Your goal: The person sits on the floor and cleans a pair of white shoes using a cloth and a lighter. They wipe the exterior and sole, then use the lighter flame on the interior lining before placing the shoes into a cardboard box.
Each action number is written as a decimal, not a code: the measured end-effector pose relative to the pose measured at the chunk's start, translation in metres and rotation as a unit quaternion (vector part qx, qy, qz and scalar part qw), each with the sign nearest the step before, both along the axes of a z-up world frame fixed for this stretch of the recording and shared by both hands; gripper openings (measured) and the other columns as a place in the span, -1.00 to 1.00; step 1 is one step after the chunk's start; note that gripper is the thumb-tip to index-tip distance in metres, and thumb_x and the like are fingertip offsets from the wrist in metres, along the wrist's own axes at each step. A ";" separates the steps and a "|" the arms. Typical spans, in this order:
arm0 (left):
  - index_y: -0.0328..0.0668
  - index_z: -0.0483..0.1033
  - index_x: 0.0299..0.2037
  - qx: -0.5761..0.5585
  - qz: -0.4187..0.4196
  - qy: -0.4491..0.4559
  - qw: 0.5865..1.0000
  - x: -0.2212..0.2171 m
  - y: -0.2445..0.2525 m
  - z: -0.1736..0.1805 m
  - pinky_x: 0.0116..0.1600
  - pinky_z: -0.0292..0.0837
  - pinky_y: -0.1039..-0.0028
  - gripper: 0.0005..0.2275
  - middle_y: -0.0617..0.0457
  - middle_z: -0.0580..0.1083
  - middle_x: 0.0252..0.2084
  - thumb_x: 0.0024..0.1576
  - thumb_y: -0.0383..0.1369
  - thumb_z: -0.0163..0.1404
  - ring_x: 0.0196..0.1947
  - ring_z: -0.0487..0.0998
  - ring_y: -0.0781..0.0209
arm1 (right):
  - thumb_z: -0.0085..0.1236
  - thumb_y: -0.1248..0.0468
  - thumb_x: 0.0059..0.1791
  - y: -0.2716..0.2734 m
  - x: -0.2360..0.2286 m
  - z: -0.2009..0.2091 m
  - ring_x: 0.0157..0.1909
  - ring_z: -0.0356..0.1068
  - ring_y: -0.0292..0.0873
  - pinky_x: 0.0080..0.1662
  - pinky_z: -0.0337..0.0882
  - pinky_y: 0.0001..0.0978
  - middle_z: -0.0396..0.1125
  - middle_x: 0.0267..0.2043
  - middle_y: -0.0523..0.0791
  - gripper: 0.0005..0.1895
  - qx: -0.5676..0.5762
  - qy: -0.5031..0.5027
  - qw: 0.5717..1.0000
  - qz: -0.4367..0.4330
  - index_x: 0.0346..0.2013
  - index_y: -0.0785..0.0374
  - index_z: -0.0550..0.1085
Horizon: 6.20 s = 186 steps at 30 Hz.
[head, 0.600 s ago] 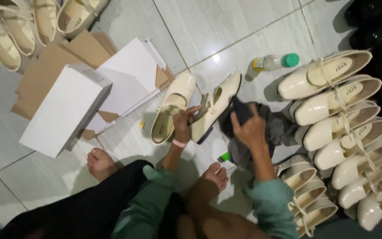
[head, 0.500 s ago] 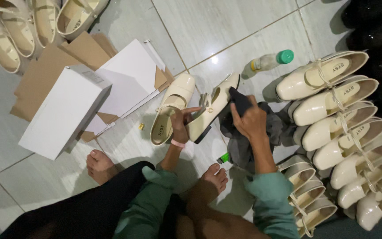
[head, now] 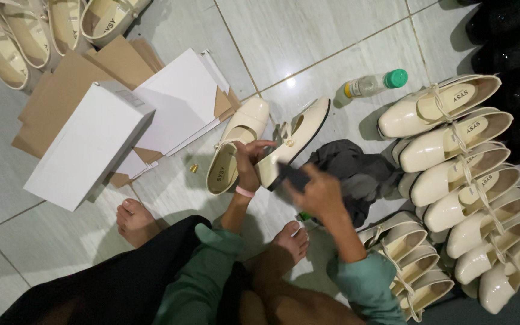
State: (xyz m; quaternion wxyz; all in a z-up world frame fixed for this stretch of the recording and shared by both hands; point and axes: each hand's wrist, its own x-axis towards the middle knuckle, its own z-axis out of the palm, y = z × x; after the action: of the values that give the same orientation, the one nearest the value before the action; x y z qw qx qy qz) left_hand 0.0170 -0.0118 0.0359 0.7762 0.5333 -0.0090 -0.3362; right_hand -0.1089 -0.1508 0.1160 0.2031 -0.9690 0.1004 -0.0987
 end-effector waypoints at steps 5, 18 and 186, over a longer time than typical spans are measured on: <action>-0.41 0.62 -0.07 0.038 -0.031 -0.108 0.993 0.008 -0.005 0.019 -0.47 -0.16 0.53 -0.14 0.36 0.07 -0.66 0.32 0.27 -0.62 -0.64 -0.01 0.50 | 0.35 0.10 -0.06 -0.004 0.000 0.008 -0.51 0.42 -0.01 -0.42 0.42 -0.19 0.35 -0.32 -0.09 -0.67 0.043 -0.010 0.999 0.004 -0.50 0.30 0.52; -0.41 0.58 -0.03 0.033 -0.044 -0.080 0.995 0.009 -0.004 0.042 -0.47 -0.12 0.56 -0.13 0.32 0.12 -0.66 0.27 0.30 -0.62 -0.63 0.05 0.50 | 0.39 0.02 -0.24 -0.003 0.002 0.014 -0.55 0.34 0.00 -0.45 0.38 -0.15 0.39 -0.27 -0.04 -0.64 0.025 -0.039 0.994 0.099 -0.59 0.26 0.51; -0.24 0.43 0.14 0.215 -0.060 -0.430 0.875 0.030 0.002 0.074 -0.02 0.38 0.39 -0.53 -0.05 0.46 0.03 0.01 -0.77 -0.09 -0.16 0.46 0.16 | 0.38 -0.07 -0.08 -0.022 -0.075 -0.023 -0.17 0.45 0.34 -0.11 0.47 0.03 0.41 -0.12 0.35 -0.40 -0.047 -0.004 0.948 -0.313 -0.45 0.52 0.50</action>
State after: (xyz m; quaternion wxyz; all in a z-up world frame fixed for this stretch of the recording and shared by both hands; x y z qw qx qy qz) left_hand 0.0473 -0.0102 0.1100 0.5398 0.7777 -0.3016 -0.1134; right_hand -0.1841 -0.1728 0.0925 0.1169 -0.8966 0.3935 -0.1658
